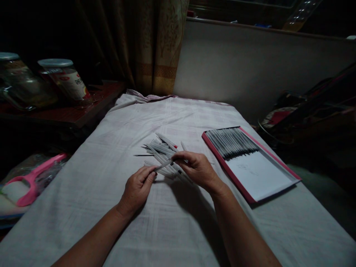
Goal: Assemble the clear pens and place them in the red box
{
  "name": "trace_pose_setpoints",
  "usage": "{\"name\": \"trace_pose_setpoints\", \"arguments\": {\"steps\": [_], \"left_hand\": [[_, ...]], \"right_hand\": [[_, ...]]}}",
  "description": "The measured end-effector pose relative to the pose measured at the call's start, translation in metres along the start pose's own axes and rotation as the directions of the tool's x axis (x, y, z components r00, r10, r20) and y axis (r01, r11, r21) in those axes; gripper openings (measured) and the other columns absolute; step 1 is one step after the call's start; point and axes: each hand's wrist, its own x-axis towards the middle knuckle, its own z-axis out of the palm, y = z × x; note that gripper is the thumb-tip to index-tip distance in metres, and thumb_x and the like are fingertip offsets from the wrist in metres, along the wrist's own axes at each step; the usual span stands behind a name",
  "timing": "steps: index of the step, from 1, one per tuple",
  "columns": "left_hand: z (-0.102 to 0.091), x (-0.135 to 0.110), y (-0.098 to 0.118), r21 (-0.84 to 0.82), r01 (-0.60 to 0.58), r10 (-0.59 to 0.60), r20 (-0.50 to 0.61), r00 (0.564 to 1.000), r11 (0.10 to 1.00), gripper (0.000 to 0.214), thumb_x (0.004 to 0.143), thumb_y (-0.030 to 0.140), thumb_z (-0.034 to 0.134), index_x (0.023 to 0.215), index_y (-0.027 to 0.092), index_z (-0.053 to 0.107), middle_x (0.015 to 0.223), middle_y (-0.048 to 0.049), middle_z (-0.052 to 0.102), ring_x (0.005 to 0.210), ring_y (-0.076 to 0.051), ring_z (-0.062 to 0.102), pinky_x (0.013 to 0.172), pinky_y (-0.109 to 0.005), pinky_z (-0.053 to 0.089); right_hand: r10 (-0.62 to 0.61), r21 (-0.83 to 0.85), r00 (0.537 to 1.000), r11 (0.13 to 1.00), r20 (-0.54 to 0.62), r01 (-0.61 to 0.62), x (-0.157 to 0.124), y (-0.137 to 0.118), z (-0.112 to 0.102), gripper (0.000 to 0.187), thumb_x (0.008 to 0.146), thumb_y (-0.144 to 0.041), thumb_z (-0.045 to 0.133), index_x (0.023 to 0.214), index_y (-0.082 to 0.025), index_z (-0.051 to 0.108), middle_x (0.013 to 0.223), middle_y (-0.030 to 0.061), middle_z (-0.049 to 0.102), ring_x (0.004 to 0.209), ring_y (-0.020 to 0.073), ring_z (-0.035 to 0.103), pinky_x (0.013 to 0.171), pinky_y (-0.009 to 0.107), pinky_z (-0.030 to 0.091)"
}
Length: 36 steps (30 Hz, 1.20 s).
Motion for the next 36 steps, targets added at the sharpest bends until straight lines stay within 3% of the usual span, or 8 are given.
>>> {"name": "trace_pose_setpoints", "arguments": {"steps": [7,13,15,20,23,26,31,36], "left_hand": [[0.0,0.0,0.002,0.031,-0.095,0.094,0.033,0.995,0.995,0.025,0.095,0.027,0.05,0.107,0.019,0.071,0.092,-0.0064,0.075,0.083,-0.017,0.071,0.075,-0.026,0.056],[0.0,0.0,0.003,0.071,-0.114,0.11,0.048,0.993,0.991,0.024,0.094,0.026,0.052,0.108,0.02,0.07,0.093,-0.0059,0.075,0.084,-0.017,0.07,0.076,-0.027,0.056],[0.0,-0.001,0.003,0.072,-0.102,0.099,0.052,0.994,0.992,0.024,0.094,0.027,0.051,0.108,0.02,0.07,0.093,-0.006,0.075,0.085,-0.018,0.07,0.077,-0.027,0.056],[0.0,-0.001,0.002,0.067,-0.09,0.088,0.037,0.995,0.994,0.024,0.095,0.026,0.051,0.106,0.019,0.07,0.092,-0.0057,0.075,0.085,-0.017,0.07,0.077,-0.026,0.056],[0.0,-0.001,0.002,0.065,-0.084,0.082,0.043,0.996,0.994,0.024,0.095,0.027,0.051,0.107,0.019,0.07,0.094,-0.0059,0.075,0.085,-0.017,0.07,0.078,-0.027,0.056],[0.0,-0.001,0.003,0.056,-0.077,0.074,0.051,0.996,0.995,0.024,0.095,0.027,0.051,0.107,0.02,0.07,0.093,-0.0059,0.074,0.085,-0.017,0.07,0.078,-0.027,0.056],[0.0,0.0,0.005,0.052,-0.07,0.067,0.054,0.996,0.996,0.023,0.095,0.026,0.051,0.106,0.019,0.07,0.093,-0.0062,0.074,0.085,-0.017,0.07,0.079,-0.027,0.056],[0.0,0.0,0.004,0.052,-0.063,0.061,0.05,0.997,0.997,0.024,0.094,0.027,0.051,0.106,0.02,0.071,0.092,-0.0061,0.074,0.084,-0.018,0.07,0.078,-0.028,0.056]], "right_hand": [[0.023,-0.054,0.999,0.998,0.039,-0.021,0.0,-0.002,-0.002,0.016,0.086,-0.023,0.061,0.093,-0.023,0.075,0.09,0.0045,0.078,0.079,0.0195,0.072,0.074,0.03,0.053],[0.1,-0.299,0.987,0.952,0.127,-0.058,0.0,-0.004,-0.005,0.035,0.094,-0.037,0.049,0.067,-0.024,0.068,0.056,0.0019,0.066,0.051,0.0144,0.059,0.052,0.024,0.04],[0.125,-0.29,0.982,0.954,0.139,-0.081,0.0,-0.005,-0.006,0.039,0.096,-0.038,0.046,0.067,-0.023,0.066,0.056,0.0024,0.065,0.052,0.0151,0.06,0.053,0.025,0.041],[0.088,-0.124,0.984,0.99,0.156,-0.069,-0.001,-0.006,-0.01,0.021,0.088,-0.026,0.054,0.103,-0.02,0.067,0.085,0.0035,0.073,0.073,0.016,0.066,0.066,0.025,0.047],[0.084,-0.123,0.982,0.99,0.167,-0.063,0.0,-0.005,-0.009,0.015,0.089,-0.024,0.054,0.092,-0.019,0.068,0.078,0.0022,0.071,0.069,0.0141,0.063,0.064,0.024,0.045],[0.132,-0.229,0.978,0.969,0.163,-0.093,0.0,-0.003,-0.009,0.024,0.092,-0.032,0.053,0.08,-0.019,0.068,0.067,0.0015,0.067,0.062,0.0142,0.06,0.061,0.024,0.041],[0.109,-0.13,0.975,0.988,0.194,-0.084,-0.001,-0.003,-0.011,0.019,0.087,-0.025,0.058,0.103,-0.02,0.068,0.085,0.0031,0.073,0.073,0.0153,0.065,0.068,0.025,0.045],[0.146,-0.21,0.97,0.972,0.193,-0.105,-0.001,-0.003,-0.012,0.02,0.091,-0.031,0.054,0.083,-0.02,0.069,0.069,0.0014,0.069,0.064,0.0146,0.062,0.062,0.024,0.043]]}}
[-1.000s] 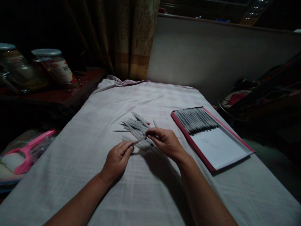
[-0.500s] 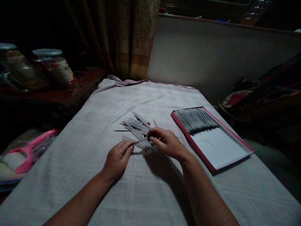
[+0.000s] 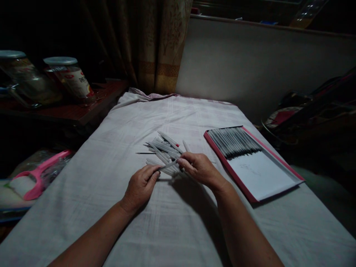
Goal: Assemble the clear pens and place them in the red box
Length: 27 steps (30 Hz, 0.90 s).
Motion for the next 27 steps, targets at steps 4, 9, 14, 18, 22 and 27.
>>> {"name": "trace_pose_setpoints", "arguments": {"steps": [4,9,14,18,22,27], "left_hand": [[0.0002,-0.0008,-0.0013,0.005,-0.001,0.001,0.004,1.0,1.0,0.024,0.094,0.026,0.051,0.106,0.019,0.071,0.092,-0.0061,0.074,0.084,-0.017,0.07,0.077,-0.027,0.056],[0.0,-0.0006,-0.001,0.005,0.014,-0.014,0.011,1.0,1.0,0.024,0.094,0.027,0.051,0.105,0.019,0.071,0.092,-0.0062,0.075,0.085,-0.018,0.07,0.077,-0.028,0.056],[-0.0007,-0.0001,0.0,0.004,0.006,-0.006,0.018,1.0,1.0,0.025,0.094,0.026,0.051,0.106,0.019,0.071,0.092,-0.0064,0.075,0.085,-0.017,0.07,0.078,-0.028,0.056],[-0.0005,0.0002,0.0002,0.011,-0.013,0.013,0.003,1.0,1.0,0.024,0.094,0.027,0.051,0.105,0.019,0.071,0.092,-0.0061,0.075,0.084,-0.017,0.07,0.078,-0.027,0.056],[-0.0007,0.0004,0.0005,0.023,-0.01,0.009,0.017,1.0,1.0,0.024,0.095,0.027,0.05,0.105,0.019,0.071,0.091,-0.0058,0.075,0.083,-0.017,0.071,0.077,-0.027,0.056],[-0.0002,-0.0008,-0.0011,0.019,-0.016,0.015,0.019,1.0,1.0,0.024,0.095,0.026,0.051,0.107,0.019,0.07,0.093,-0.0063,0.075,0.085,-0.017,0.07,0.078,-0.028,0.056]], "right_hand": [[-0.022,0.087,1.0,0.996,0.0,0.022,-0.0008,0.0007,-0.0005,0.018,0.087,-0.025,0.057,0.101,-0.02,0.068,0.083,0.0025,0.072,0.071,0.015,0.064,0.067,0.025,0.045],[0.0,0.043,1.0,0.999,0.011,0.0,-0.0017,0.0008,-0.0013,0.02,0.091,-0.03,0.052,0.084,-0.019,0.068,0.068,0.0005,0.066,0.063,0.0141,0.06,0.061,0.024,0.043],[-0.055,0.112,0.998,0.992,0.005,0.054,-0.0018,0.0016,-0.0008,0.017,0.087,-0.024,0.056,0.1,-0.02,0.068,0.083,0.0021,0.071,0.072,0.0152,0.064,0.067,0.025,0.046],[-0.016,0.043,1.0,0.999,0.004,0.015,-0.0012,0.0013,-0.0003,0.017,0.09,-0.029,0.054,0.087,-0.02,0.068,0.07,0.0005,0.067,0.064,0.0143,0.061,0.061,0.024,0.042],[-0.032,0.037,0.999,0.999,-0.003,0.033,-0.0009,0.0017,-0.0005,0.016,0.088,-0.027,0.056,0.095,-0.02,0.068,0.079,0.0019,0.07,0.07,0.0151,0.063,0.065,0.024,0.043],[-0.012,-0.048,1.0,0.999,0.022,0.013,-0.0007,0.001,0.0,0.025,0.093,-0.033,0.05,0.078,-0.02,0.066,0.067,0.0014,0.067,0.063,0.0145,0.061,0.06,0.024,0.04]]}}
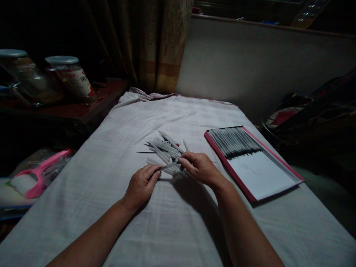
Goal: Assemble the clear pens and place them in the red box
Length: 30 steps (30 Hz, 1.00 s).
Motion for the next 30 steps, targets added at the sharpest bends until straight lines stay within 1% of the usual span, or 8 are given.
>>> {"name": "trace_pose_setpoints", "arguments": {"steps": [6,10,14,17,21,27,28,30], "left_hand": [[0.001,0.0,-0.001,0.001,0.0,0.0,0.004,1.0,1.0,0.023,0.094,0.025,0.053,0.108,0.02,0.071,0.094,-0.0059,0.074,0.086,-0.017,0.07,0.077,-0.027,0.055],[0.001,-0.001,-0.003,-0.028,-0.023,0.023,0.008,1.0,0.999,0.022,0.094,0.024,0.055,0.109,0.021,0.071,0.094,-0.0053,0.075,0.085,-0.017,0.07,0.076,-0.027,0.055],[0.002,-0.002,-0.004,-0.078,-0.029,0.029,-0.002,1.0,0.997,0.022,0.093,0.023,0.056,0.109,0.022,0.071,0.095,-0.0051,0.075,0.088,-0.016,0.07,0.079,-0.026,0.055],[0.002,-0.001,-0.004,-0.092,-0.016,0.016,-0.002,1.0,0.996,0.023,0.093,0.022,0.056,0.11,0.022,0.072,0.096,-0.0049,0.075,0.088,-0.017,0.07,0.08,-0.026,0.055],[0.003,0.0,-0.004,-0.095,-0.011,0.011,-0.001,1.0,0.995,0.023,0.093,0.023,0.056,0.109,0.022,0.072,0.096,-0.005,0.076,0.088,-0.017,0.071,0.08,-0.026,0.056],[0.001,0.001,-0.003,-0.073,-0.019,0.02,0.007,1.0,0.997,0.023,0.093,0.026,0.056,0.109,0.023,0.072,0.098,-0.0054,0.076,0.09,-0.018,0.071,0.082,-0.028,0.055],[0.002,0.001,-0.002,-0.062,-0.031,0.031,0.01,0.999,0.998,0.023,0.093,0.026,0.056,0.109,0.023,0.072,0.099,-0.0055,0.076,0.091,-0.018,0.071,0.082,-0.029,0.055],[0.003,0.001,0.0,-0.023,-0.07,0.07,0.021,0.997,0.997,0.023,0.094,0.025,0.055,0.111,0.023,0.071,0.1,-0.0056,0.076,0.091,-0.019,0.07,0.082,-0.03,0.055]], "right_hand": [[-0.024,-0.046,0.999,0.999,0.022,0.025,-0.001,-0.004,0.001,0.022,0.092,-0.032,0.05,0.08,-0.02,0.064,0.066,0.0012,0.063,0.061,0.0151,0.059,0.059,0.024,0.037],[-0.031,-0.009,0.999,0.999,0.028,0.031,0.0,-0.002,0.005,0.039,0.094,-0.037,0.043,0.059,-0.021,0.051,0.051,-0.0031,0.046,0.049,0.0116,0.044,0.052,0.023,0.028],[-0.002,0.078,0.999,0.997,0.035,-0.001,0.001,0.0,0.008,0.05,0.094,-0.049,0.039,0.052,-0.021,0.041,0.049,-0.005,0.032,0.047,0.0094,0.034,0.05,0.023,0.024],[0.034,0.111,0.999,0.993,0.043,-0.038,0.001,0.0,0.007,0.049,0.093,-0.05,0.039,0.053,-0.021,0.043,0.049,-0.0044,0.036,0.048,0.0097,0.037,0.05,0.022,0.026],[0.009,0.082,1.0,0.997,0.018,-0.01,0.0,-0.002,0.004,0.037,0.092,-0.042,0.042,0.064,-0.02,0.052,0.055,-0.0022,0.049,0.054,0.0116,0.046,0.051,0.021,0.03],[0.025,0.041,0.998,0.999,-0.058,-0.023,-0.004,-0.002,0.009,0.042,0.093,-0.04,0.04,0.06,-0.02,0.055,0.052,-0.0016,0.049,0.052,0.0124,0.047,0.053,0.023,0.033],[0.033,0.056,0.997,0.998,-0.076,-0.029,-0.007,-0.002,0.012,0.04,0.094,-0.04,0.041,0.065,-0.02,0.06,0.054,-0.001,0.053,0.054,0.013,0.05,0.055,0.023,0.035],[0.05,0.112,0.993,0.993,-0.103,-0.039,-0.016,-0.001,0.018,0.031,0.091,-0.04,0.048,0.089,-0.019,0.07,0.064,0.0,0.064,0.06,0.0145,0.057,0.06,0.024,0.04]]}}
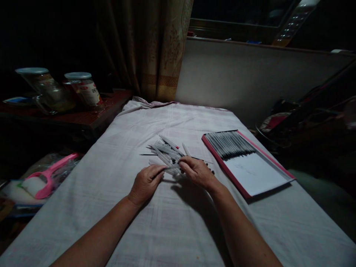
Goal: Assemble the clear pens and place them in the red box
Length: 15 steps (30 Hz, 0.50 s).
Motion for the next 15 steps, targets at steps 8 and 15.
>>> {"name": "trace_pose_setpoints", "arguments": {"steps": [8,15], "left_hand": [[-0.01,0.015,-0.009,0.183,-0.151,0.121,0.169,0.978,0.971,0.025,0.096,0.031,0.051,0.109,0.021,0.07,0.1,-0.0069,0.076,0.092,-0.021,0.07,0.082,-0.033,0.052],[-0.036,0.068,-0.044,0.558,0.024,-0.154,0.188,0.97,0.83,0.027,0.091,0.026,0.051,0.106,0.021,0.073,0.107,-0.0098,0.072,0.098,-0.025,0.066,0.086,-0.035,0.05]], "right_hand": [[0.15,0.26,0.962,0.962,-0.23,-0.088,-0.043,0.016,0.02,0.023,0.082,-0.034,0.059,0.082,-0.019,0.076,0.072,0.004,0.073,0.066,0.0181,0.066,0.065,0.028,0.05],[0.453,0.6,0.834,0.776,-0.315,-0.195,-0.047,0.028,0.014,0.039,0.067,-0.051,0.069,0.078,-0.014,0.076,0.06,0.0034,0.067,0.045,0.0114,0.051,0.045,0.024,0.04]]}}
